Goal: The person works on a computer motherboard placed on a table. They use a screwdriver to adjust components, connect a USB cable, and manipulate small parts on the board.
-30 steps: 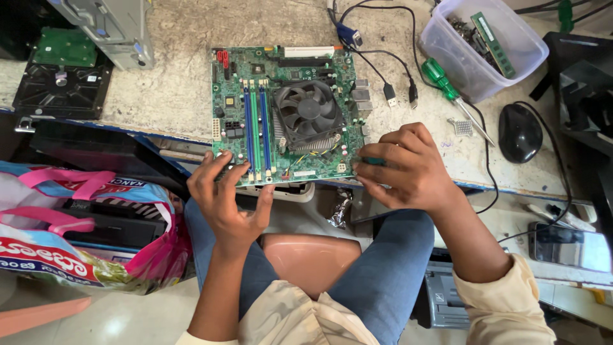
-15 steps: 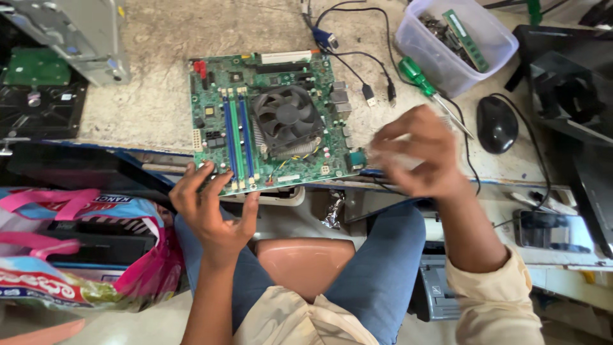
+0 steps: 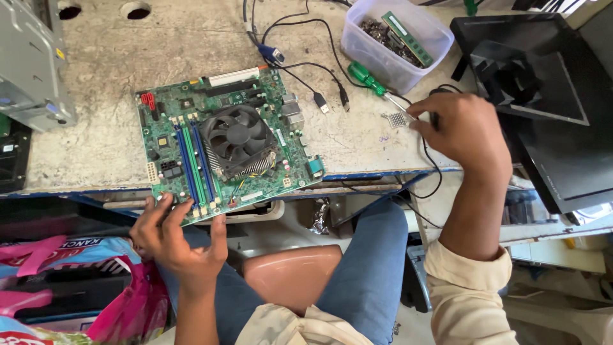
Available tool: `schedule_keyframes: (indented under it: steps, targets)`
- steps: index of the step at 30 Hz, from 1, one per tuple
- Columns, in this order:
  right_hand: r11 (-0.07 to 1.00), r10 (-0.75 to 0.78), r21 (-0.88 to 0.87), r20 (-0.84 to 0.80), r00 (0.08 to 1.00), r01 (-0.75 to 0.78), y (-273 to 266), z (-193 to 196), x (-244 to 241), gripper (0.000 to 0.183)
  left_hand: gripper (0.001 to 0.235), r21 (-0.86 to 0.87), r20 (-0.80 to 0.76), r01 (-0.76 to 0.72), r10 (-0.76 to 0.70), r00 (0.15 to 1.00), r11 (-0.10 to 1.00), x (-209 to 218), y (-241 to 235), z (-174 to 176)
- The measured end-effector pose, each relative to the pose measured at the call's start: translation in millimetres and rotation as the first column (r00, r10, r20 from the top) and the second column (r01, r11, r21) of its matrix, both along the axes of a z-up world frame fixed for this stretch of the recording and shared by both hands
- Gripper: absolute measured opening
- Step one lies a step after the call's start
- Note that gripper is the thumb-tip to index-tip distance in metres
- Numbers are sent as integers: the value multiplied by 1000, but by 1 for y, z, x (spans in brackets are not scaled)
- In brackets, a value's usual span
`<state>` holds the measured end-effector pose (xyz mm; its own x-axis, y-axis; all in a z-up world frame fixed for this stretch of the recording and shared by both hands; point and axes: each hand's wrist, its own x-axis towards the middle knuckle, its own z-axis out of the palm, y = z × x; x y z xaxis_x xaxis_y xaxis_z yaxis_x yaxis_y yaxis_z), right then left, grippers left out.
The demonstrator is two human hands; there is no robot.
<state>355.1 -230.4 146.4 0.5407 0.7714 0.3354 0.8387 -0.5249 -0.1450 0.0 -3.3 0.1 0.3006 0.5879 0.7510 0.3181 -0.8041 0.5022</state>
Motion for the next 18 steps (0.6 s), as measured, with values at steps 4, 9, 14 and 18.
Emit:
schedule_keyframes:
  steps: [4, 9, 14, 18]
  targets:
    - [996, 89, -1, -22, 996, -89, 6, -1, -1, 29, 43, 11, 17, 15, -15, 1000, 1000, 1, 1, -1]
    - [999, -26, -35, -16, 1000, 26, 10, -2, -5, 24, 44, 17, 23, 20, -21, 1000, 1000, 2, 2, -2]
    - [999, 33, 13, -23, 999, -32, 12, -4, -6, 29, 44, 12, 24, 33, -33, 999, 999, 1, 3, -3]
    - [988, 105, 114, -41, 994, -99, 16, -9, -1, 25, 43, -2, 15, 27, -27, 1000, 1000, 1, 3, -6]
